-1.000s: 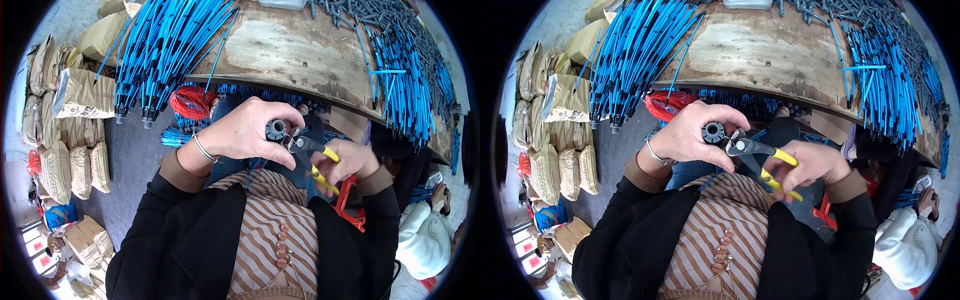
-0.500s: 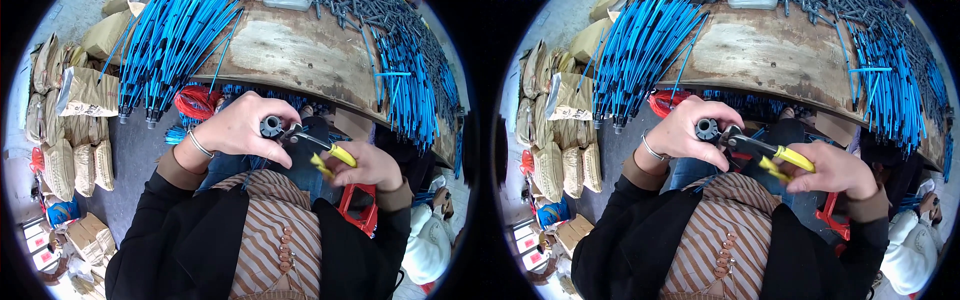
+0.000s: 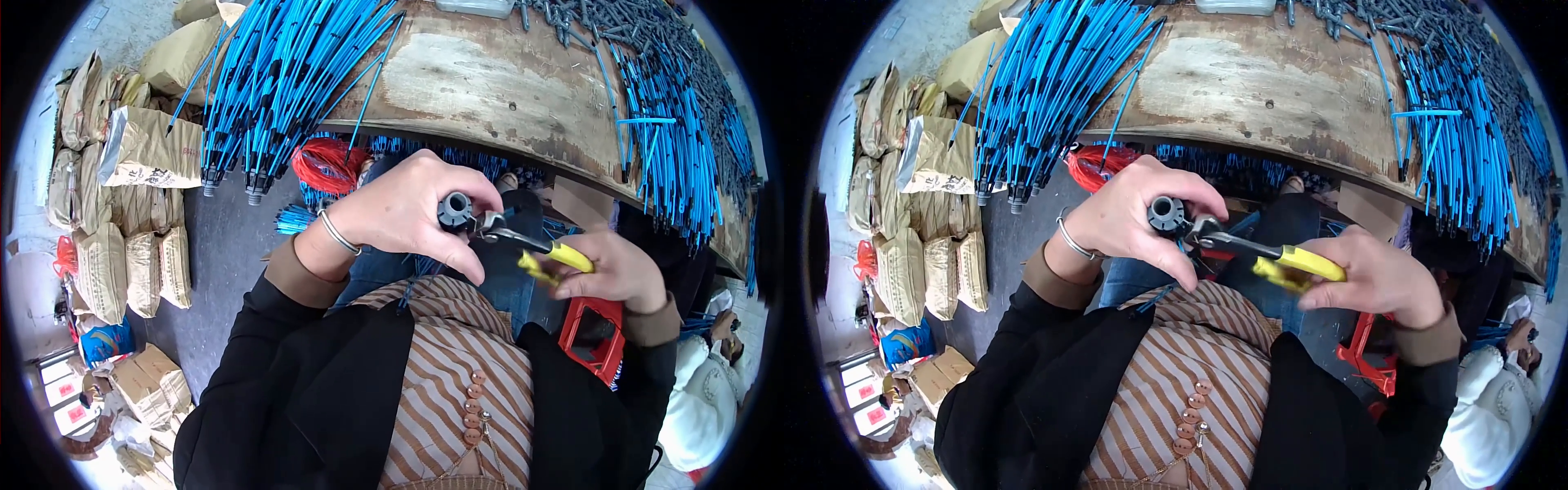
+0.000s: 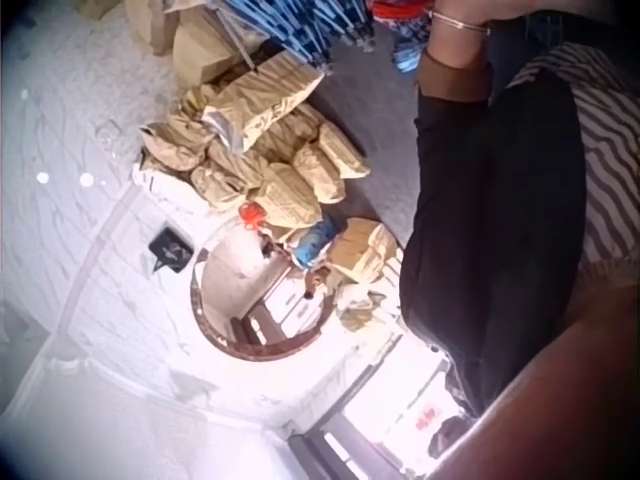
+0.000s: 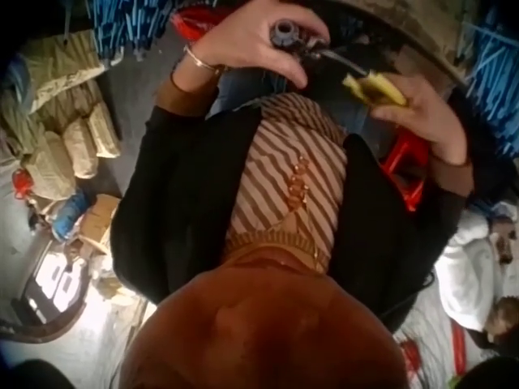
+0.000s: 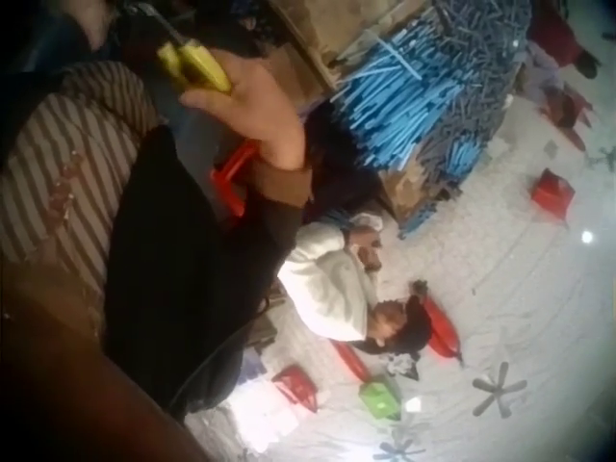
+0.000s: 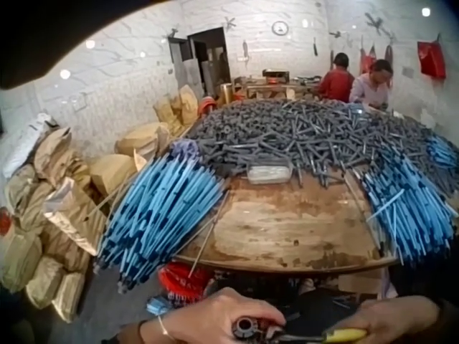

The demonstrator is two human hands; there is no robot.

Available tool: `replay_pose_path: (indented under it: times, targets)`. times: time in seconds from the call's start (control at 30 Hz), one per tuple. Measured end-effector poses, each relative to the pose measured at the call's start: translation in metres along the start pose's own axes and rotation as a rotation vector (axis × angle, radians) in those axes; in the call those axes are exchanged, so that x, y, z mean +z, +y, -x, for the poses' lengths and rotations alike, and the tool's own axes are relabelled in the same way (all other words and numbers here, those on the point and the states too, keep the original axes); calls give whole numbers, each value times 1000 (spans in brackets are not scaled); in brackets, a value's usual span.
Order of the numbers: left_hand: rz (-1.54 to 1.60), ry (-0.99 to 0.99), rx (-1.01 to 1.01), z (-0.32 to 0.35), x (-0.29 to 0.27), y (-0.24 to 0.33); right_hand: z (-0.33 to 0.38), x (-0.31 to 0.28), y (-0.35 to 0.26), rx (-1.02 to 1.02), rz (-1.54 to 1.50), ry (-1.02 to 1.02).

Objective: Assembling blue wires into circular plastic hubs using pliers on a production workbench.

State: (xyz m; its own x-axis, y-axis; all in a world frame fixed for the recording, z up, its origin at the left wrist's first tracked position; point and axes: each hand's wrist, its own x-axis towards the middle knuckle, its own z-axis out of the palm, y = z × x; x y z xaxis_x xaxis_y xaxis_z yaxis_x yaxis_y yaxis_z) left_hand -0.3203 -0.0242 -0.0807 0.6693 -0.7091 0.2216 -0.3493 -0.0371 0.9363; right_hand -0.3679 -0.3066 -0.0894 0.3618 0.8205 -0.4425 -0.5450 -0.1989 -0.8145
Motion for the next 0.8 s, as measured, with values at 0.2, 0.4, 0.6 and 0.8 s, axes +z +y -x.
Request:
replay_pose_path:
  times: [0.2, 0.4, 0.6, 0.8]
  targets:
    - [1, -44, 59, 4, 6, -2, -24, 14, 29, 78, -484, -268]
    - [-45, 102, -72, 3, 5, 3, -7, 11, -23, 66, 18, 4]
    - [2, -82, 39, -5, -1, -2, -2, 11, -17, 363, -3, -20]
    - [-13, 48, -57, 3, 3, -1, -3, 27, -28, 234, 323, 73]
